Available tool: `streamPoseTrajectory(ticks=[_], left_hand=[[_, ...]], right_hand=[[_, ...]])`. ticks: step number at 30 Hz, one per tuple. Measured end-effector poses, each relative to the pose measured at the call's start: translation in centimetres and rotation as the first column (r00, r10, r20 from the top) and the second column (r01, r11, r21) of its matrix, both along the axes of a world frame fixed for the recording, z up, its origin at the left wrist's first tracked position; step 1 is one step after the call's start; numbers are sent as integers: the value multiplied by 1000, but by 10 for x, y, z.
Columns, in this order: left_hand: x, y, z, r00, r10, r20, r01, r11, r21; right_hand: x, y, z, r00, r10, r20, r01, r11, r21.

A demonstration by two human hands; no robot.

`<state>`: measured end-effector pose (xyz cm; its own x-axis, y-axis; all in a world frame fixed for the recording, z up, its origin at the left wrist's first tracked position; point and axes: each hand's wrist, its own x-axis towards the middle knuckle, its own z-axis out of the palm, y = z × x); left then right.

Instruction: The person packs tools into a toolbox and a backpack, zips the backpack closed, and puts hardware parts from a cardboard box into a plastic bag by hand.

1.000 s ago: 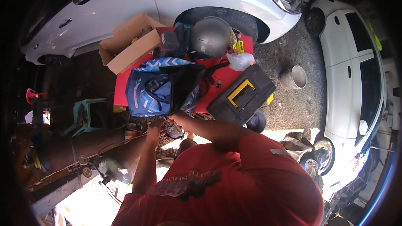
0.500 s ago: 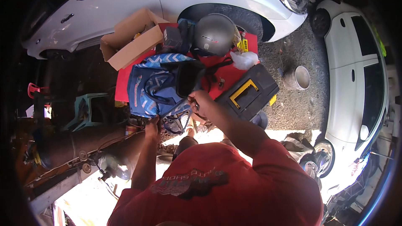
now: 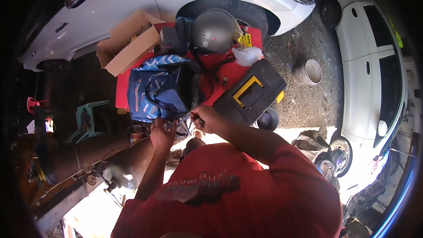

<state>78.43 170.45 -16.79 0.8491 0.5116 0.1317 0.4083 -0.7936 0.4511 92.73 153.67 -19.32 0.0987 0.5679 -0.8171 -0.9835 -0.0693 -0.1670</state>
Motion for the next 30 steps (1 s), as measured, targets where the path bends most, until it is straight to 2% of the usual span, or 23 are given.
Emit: streamPoseTrajectory(ticks=[1,3,5,8,12,15,17,19,21,23,26,28,29,30], left_hand=[[9,-15,13,988,-140,65,140,990,12],[31,-31,-5,966,-254,39,246,959,144],[43,-24,-43,970,-227,-83,236,966,107],[47,-15,-42,960,-278,-4,276,949,156],[40,-13,-30,949,-306,81,288,940,182],[38,-15,-29,939,-329,97,306,932,193],[36,-12,-29,933,-347,95,324,925,199],[31,-10,-28,912,-403,77,383,903,194],[23,-10,-29,906,-419,53,404,897,181],[11,-10,-28,905,-425,19,417,894,162],[9,-8,-24,891,-449,67,431,882,189],[17,-8,-11,927,-371,-52,374,922,102],[24,-13,-1,949,-316,-19,316,948,33],[42,-23,22,968,-249,8,250,968,-40]], right_hand=[[-5,-2,-3,1000,12,-17,-12,1000,-2],[-11,-4,-8,998,-14,-66,13,1000,-18],[-6,-3,-8,992,-30,-125,32,999,16],[13,6,12,990,-135,-28,132,987,-86],[32,10,3,982,-174,-71,176,984,30],[57,22,16,985,-166,-53,163,985,-47],[69,30,19,986,-166,0,165,982,-88],[86,36,20,981,-111,156,145,963,-225],[106,45,20,970,-95,223,154,952,-263],[129,55,14,942,-11,335,118,946,-301],[155,69,34,933,110,342,28,927,-375],[165,76,48,765,453,458,-263,869,-419],[166,80,55,759,467,453,-277,862,-425],[166,82,63,695,560,450,-344,809,-476]])
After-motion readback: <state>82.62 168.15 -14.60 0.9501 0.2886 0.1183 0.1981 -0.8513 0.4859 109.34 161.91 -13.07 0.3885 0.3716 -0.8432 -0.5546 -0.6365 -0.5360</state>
